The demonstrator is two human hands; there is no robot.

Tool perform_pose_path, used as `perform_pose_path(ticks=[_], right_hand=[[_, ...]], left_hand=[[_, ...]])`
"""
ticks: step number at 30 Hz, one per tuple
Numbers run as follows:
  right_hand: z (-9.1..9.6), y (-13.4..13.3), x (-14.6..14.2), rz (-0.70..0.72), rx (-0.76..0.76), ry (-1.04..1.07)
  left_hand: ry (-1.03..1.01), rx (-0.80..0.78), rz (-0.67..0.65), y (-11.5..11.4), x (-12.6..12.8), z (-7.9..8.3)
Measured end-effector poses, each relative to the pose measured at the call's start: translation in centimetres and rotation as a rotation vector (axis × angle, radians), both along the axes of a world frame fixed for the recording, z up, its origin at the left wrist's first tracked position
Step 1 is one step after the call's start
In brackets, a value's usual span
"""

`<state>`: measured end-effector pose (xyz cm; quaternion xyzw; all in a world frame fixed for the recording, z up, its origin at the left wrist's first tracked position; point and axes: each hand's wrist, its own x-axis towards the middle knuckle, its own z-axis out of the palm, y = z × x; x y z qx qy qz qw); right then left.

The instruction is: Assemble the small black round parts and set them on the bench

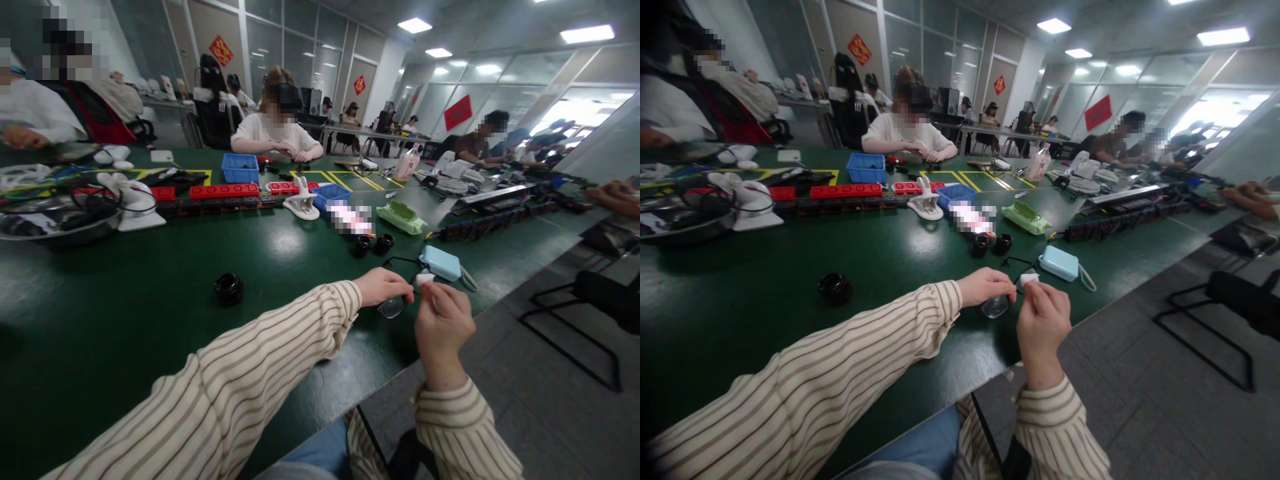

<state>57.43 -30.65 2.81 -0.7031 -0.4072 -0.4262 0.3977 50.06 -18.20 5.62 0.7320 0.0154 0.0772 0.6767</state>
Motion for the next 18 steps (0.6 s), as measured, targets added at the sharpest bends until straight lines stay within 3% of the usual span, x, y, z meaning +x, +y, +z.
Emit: perform_pose_path(ticks=[3, 8, 13, 18], right_hand=[[0.0, 0.1, 0.0, -0.055, 0.034, 0.044], [-0.3, -0.3, -1.1, 0.082, -0.007, 0.112], [-0.3, -1.1, -2.0, 0.104, 0.173, 0.195], [-1.0, -0.6, -3.8, 0.188, -0.063, -0.025]], left_hand=[[0.022, -0.010, -0.009, 0.0, 0.0, 0.0], [-0.010, -0.028, 0.029, 0.4, 0.0, -0.2], [-0.059, -0.078, 0.090, 0.5, 0.2, -0.1], [-0.034, -0.235, 0.096, 0.2, 0.2, 0.0]])
